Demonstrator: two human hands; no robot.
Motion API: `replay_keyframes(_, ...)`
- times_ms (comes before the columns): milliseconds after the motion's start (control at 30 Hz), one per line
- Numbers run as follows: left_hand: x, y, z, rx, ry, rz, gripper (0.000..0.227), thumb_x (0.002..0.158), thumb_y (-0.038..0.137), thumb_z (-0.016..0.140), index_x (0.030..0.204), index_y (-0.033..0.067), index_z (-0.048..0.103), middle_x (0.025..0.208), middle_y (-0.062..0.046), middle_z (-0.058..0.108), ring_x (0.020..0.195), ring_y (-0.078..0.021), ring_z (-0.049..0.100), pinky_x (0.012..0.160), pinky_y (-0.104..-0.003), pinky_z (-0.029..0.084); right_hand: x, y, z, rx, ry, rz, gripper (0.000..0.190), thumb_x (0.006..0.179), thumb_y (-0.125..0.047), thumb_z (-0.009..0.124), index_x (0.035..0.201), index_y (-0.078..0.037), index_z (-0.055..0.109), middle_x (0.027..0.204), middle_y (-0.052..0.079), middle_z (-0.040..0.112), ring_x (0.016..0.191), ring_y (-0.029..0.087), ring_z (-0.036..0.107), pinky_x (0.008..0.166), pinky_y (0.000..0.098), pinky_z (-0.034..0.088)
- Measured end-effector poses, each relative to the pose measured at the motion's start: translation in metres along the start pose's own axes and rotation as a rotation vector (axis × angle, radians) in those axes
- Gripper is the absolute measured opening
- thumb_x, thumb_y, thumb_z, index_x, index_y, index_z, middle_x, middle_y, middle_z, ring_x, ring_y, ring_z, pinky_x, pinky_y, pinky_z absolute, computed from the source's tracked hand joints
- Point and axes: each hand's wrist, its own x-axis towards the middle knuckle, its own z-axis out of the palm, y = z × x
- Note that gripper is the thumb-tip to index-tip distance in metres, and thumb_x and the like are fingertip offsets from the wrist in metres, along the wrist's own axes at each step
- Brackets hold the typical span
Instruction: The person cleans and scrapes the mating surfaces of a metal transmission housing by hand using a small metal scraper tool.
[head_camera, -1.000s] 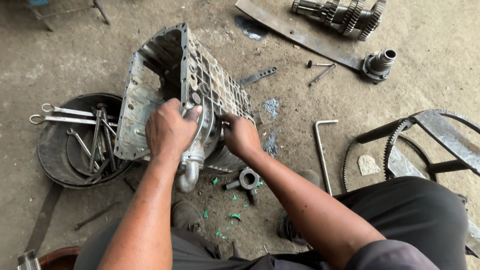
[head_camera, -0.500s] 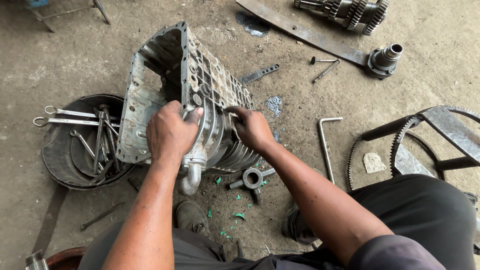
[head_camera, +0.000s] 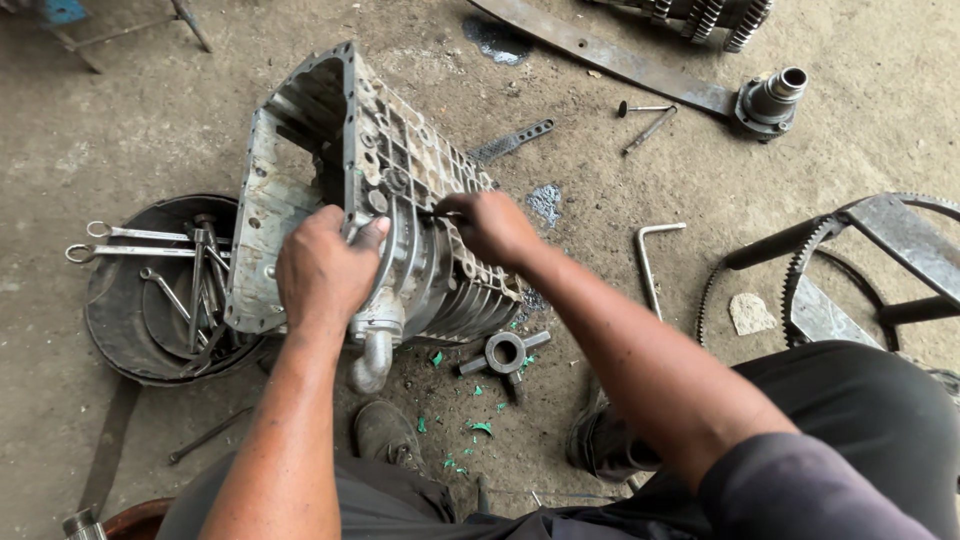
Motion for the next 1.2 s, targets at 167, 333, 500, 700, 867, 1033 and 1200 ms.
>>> replay_keyframes(167,0.001,-0.004,0.002,-0.023,-0.025,-0.034,0.041,0.092,0.047,0.075,0.094,0.0066,0.069,0.074,-0.013,0.072,0.064,-0.0281,0.068,0.058,-0.044,0.047,0.019,-0.009,-0.020,-0.338,-0.102,-0.128,0.038,0.096,-0.006,0.056,0.121,-0.027,0.075,0.105,0.008,0.078,0.088,0.027,0.075,0.079,0.0438,0.059)
replay_keyframes(333,-0.001,-0.007,-0.001,-0.016,-0.043,-0.054,0.040,0.092,0.046,0.074,0.094,0.0062,0.073,0.078,-0.015,0.074,0.070,-0.0292,0.070,0.063,-0.046,0.048,0.021,-0.024,-0.028,-0.429,-0.286,-0.066,0.040,0.099,-0.003,0.051,0.125,-0.025,0.072,0.101,0.013,0.076,0.084,0.025,0.076,0.075,0.0388,0.062)
replay_keyframes(500,0.000,-0.011,0.000,-0.016,0.030,0.023,0.046,0.090,0.047,0.078,0.099,0.0030,0.071,0.081,-0.016,0.073,0.073,-0.0299,0.071,0.063,-0.045,0.050,0.027,-0.024,-0.024,-0.530,-0.155,-0.263,0.035,0.098,0.000,0.051,0.116,-0.017,0.076,0.094,0.014,0.077,0.077,0.026,0.075,0.067,0.0393,0.062)
replay_keyframes(700,-0.004,-0.008,-0.007,-0.045,0.000,-0.020,0.039,0.089,0.047,0.077,0.092,0.0081,0.074,0.082,-0.016,0.075,0.076,-0.0334,0.072,0.066,-0.048,0.050,0.018,-0.015,-0.017,-0.512,-0.102,-0.303,0.031,0.099,-0.007,0.054,0.112,-0.020,0.078,0.078,0.013,0.075,0.060,0.024,0.070,0.056,0.0386,0.059)
replay_keyframes(867,-0.004,-0.006,-0.008,-0.031,0.019,0.005,0.039,0.088,0.046,0.078,0.089,0.0068,0.073,0.083,-0.019,0.074,0.076,-0.0371,0.071,0.065,-0.050,0.050,0.014,-0.010,-0.017,-0.570,-0.040,-0.341,0.034,0.105,-0.012,0.048,0.124,-0.024,0.074,0.071,0.009,0.072,0.048,0.021,0.061,0.044,0.0383,0.049)
replay_keyframes(1033,-0.003,-0.004,-0.006,-0.023,0.055,0.043,0.040,0.087,0.046,0.079,0.089,0.0065,0.074,0.083,-0.020,0.074,0.076,-0.0387,0.070,0.065,-0.050,0.049,0.014,-0.010,-0.018,-0.620,-0.163,-0.262,0.039,0.106,-0.013,0.044,0.131,-0.028,0.069,0.061,0.005,0.059,0.045,0.019,0.050,0.039,0.0362,0.043)
replay_keyframes(1200,-0.001,-0.001,-0.004,-0.046,-0.045,-0.042,0.039,0.090,0.045,0.077,0.088,0.0071,0.071,0.078,-0.015,0.074,0.069,-0.0310,0.071,0.062,-0.048,0.048,0.007,-0.006,-0.020,-0.582,-0.086,-0.329,0.037,0.106,-0.019,0.043,0.134,-0.028,0.066,0.066,0.008,0.055,0.043,0.020,0.047,0.034,0.0360,0.042)
